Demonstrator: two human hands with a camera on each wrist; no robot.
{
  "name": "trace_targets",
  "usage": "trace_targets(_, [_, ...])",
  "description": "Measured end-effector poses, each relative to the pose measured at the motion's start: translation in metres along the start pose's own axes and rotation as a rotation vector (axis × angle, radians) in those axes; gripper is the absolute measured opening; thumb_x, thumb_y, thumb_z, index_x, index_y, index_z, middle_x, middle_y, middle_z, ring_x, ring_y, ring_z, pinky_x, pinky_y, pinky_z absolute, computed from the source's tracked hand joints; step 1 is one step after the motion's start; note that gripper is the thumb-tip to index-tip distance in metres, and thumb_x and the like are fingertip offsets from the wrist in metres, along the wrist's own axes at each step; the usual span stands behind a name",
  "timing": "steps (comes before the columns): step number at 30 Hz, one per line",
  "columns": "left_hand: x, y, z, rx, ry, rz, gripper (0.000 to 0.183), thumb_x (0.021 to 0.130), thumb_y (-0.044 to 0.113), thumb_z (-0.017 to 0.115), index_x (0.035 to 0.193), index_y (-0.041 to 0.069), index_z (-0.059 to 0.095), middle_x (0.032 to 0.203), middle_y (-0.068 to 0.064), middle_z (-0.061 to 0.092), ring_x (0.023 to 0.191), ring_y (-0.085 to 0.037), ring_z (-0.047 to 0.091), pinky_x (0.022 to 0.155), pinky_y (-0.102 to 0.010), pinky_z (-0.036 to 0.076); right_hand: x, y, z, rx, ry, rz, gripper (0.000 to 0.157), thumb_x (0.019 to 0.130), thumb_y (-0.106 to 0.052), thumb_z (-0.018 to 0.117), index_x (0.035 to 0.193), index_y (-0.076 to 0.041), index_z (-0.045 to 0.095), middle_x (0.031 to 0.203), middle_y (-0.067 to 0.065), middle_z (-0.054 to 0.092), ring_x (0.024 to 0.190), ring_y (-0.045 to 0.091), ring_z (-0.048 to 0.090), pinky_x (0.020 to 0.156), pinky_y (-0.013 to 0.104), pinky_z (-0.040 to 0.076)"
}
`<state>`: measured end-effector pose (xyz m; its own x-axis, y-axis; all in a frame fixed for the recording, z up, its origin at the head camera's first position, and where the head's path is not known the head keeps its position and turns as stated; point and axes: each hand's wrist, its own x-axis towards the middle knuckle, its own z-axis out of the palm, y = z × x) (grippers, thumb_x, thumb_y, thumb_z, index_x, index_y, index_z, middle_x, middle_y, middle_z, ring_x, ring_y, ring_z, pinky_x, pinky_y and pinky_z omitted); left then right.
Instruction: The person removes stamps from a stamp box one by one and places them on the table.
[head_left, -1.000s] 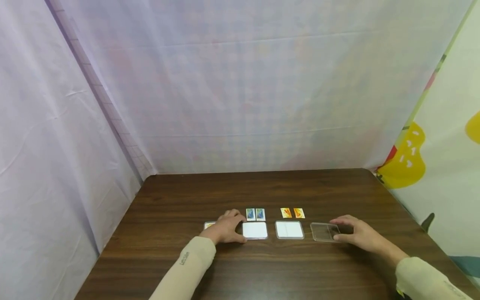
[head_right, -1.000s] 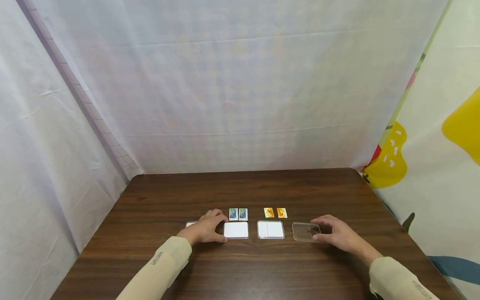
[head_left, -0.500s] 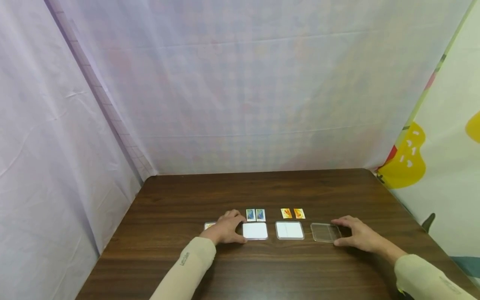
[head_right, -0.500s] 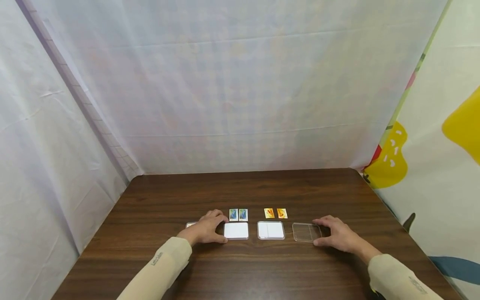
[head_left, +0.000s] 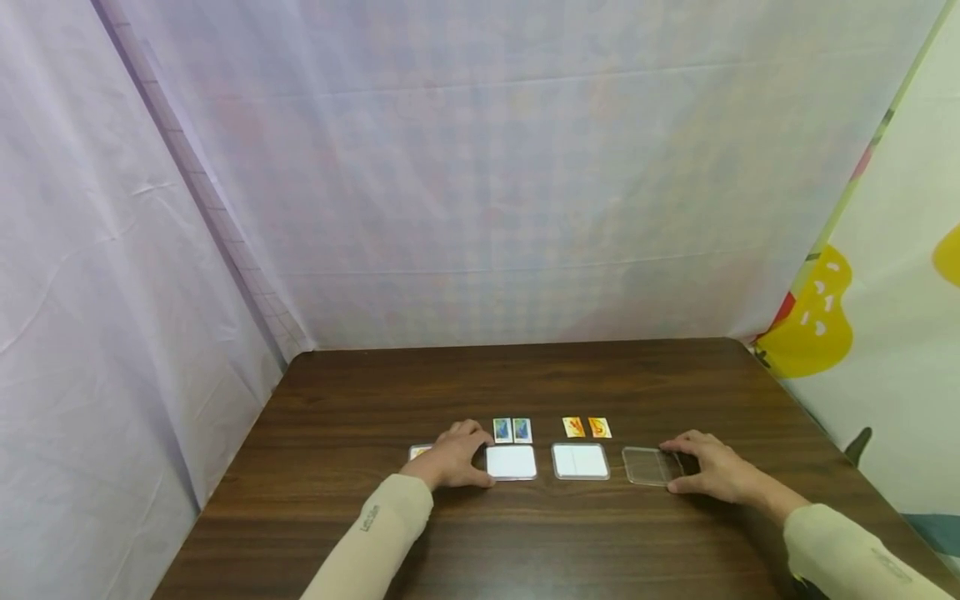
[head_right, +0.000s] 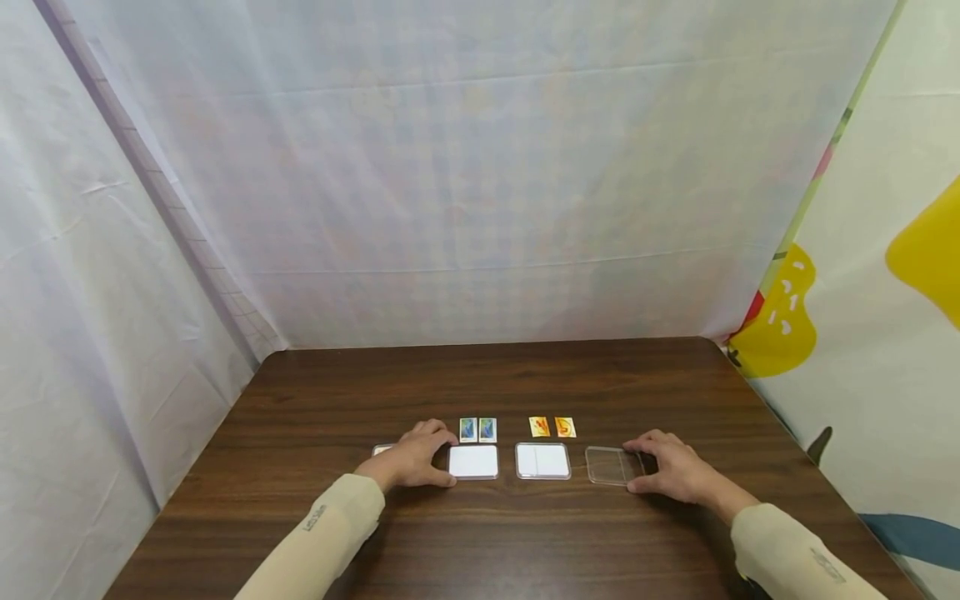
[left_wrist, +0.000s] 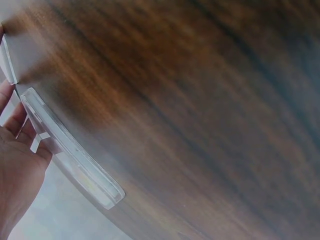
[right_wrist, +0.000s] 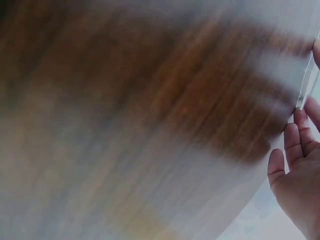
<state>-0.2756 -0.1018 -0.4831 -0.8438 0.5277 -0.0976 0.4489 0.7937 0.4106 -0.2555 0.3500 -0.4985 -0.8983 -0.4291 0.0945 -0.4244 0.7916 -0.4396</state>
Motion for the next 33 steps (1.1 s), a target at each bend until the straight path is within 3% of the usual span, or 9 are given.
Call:
trace_targets(16, [0.003, -0.001, 0.003, 0.016, 0.010, 0.005, 0.061, 0.082, 0.040, 0.079, 0.132, 0.014, 0.057, 0.135, -0.007, 0.045, 0.130, -0.027, 0.039, 0.110, -0.046, 0.030, 0.002, -0.006, -0.004, 0.051, 0.030, -0.001, 0.058, 0.077, -0.038, 0.084, 0.120, -0.004, 0.065, 0.114, 0.011, 0.060, 0.107, 0.035, 0.054, 0.088, 0.056, 0.045])
trace_targets(33, [-0.004, -0.005, -0.009, -0.020, 0.029, 0.022, 0.067, 0.080, 0.042, 0.080, 0.134, 0.012, 0.056, 0.133, -0.007, 0.050, 0.128, -0.029, 0.043, 0.110, -0.049, 0.032, 0.032, -0.049, -0.010, 0.088, 0.080, -0.011, 0.058, 0.079, -0.041, 0.082, 0.123, -0.007, 0.064, 0.119, 0.012, 0.059, 0.109, 0.033, 0.054, 0.088, 0.052, 0.045])
